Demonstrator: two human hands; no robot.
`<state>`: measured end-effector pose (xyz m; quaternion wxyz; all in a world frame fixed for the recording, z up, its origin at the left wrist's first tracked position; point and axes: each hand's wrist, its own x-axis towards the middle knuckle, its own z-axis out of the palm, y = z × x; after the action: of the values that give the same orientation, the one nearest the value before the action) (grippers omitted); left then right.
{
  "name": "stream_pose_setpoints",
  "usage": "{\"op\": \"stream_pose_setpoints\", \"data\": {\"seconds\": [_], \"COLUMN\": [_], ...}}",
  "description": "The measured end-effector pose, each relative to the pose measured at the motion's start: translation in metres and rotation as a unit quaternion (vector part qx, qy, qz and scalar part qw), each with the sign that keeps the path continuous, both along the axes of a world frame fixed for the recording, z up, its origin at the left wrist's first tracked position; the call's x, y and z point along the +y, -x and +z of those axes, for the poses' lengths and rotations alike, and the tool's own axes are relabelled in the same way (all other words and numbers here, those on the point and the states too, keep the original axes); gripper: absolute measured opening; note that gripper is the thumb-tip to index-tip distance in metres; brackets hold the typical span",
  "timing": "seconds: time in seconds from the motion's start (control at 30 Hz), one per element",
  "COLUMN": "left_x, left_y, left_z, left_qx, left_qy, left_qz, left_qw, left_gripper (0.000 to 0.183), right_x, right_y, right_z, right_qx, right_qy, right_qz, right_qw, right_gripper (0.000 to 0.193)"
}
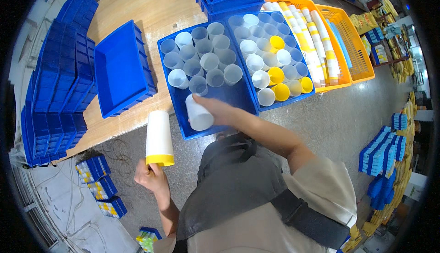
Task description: The person repeatedly picks up blue trays filled with small white and yellow plastic containers, scans them with a handheld green device, and places the trays on a conveyor. They also transfer stacks of white and yellow containers from yellow baskets into blue trays on a table.
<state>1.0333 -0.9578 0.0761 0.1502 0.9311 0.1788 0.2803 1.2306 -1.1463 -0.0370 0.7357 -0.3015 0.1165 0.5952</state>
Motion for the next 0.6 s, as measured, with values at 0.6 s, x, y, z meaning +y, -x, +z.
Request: {"op": "stream_pose_setpoints", "data": {"seconds": [0.6], "left_x": [-0.034], "left_y": [-0.040], "left_z": [0.025], "left_qx": [0.207], "left_qy": [0.005], "left_qz": [-0.127], "left_qw": [0.970], "left_gripper": [0.022], "right_x": [-0.125], "right_y": [-0.053], "right_z": [0.088], "right_qx": [-0.227], "right_qy": [0.130], "right_qz": [-0.371], "right_qw": [0.891], "right_gripper": [0.056]}}
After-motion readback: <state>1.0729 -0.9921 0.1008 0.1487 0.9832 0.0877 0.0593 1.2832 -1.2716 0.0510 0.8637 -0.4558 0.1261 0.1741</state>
